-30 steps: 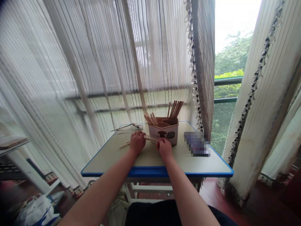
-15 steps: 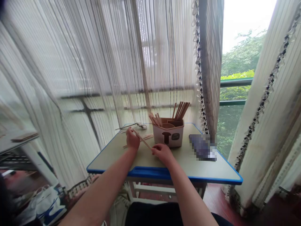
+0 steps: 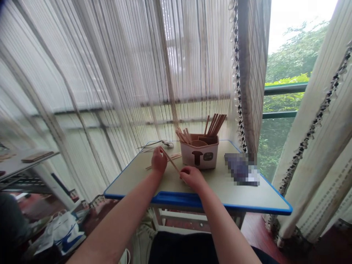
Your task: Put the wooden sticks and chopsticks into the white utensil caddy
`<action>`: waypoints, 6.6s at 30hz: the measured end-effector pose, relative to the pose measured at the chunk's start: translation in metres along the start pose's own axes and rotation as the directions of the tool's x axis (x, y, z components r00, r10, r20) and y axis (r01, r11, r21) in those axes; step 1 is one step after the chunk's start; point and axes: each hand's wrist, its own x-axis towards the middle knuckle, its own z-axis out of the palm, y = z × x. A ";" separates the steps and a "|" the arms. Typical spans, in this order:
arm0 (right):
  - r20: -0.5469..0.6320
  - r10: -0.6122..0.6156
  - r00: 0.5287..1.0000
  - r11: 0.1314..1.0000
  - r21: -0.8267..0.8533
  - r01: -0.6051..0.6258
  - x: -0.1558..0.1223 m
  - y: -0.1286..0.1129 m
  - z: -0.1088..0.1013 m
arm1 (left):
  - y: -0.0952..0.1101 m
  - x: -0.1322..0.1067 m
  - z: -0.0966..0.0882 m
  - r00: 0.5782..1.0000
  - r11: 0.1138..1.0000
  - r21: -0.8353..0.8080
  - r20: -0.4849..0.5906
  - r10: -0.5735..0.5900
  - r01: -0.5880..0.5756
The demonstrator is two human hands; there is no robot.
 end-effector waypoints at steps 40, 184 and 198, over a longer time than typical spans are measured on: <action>-0.113 -0.119 0.986 0.985 -0.140 0.103 0.003 0.006 -0.006 | 0.012 -0.006 0.008 0.939 0.752 -0.595 0.331 -0.093 0.285; -0.423 -0.256 0.869 0.938 -0.325 0.118 -0.003 0.006 -0.024 | 0.007 -0.009 -0.011 0.998 0.998 0.056 0.065 0.007 -0.010; -0.127 -0.342 0.931 0.809 -0.544 0.223 -0.001 0.009 -0.016 | 0.029 -0.027 -0.011 0.736 0.814 0.025 0.445 0.511 -0.580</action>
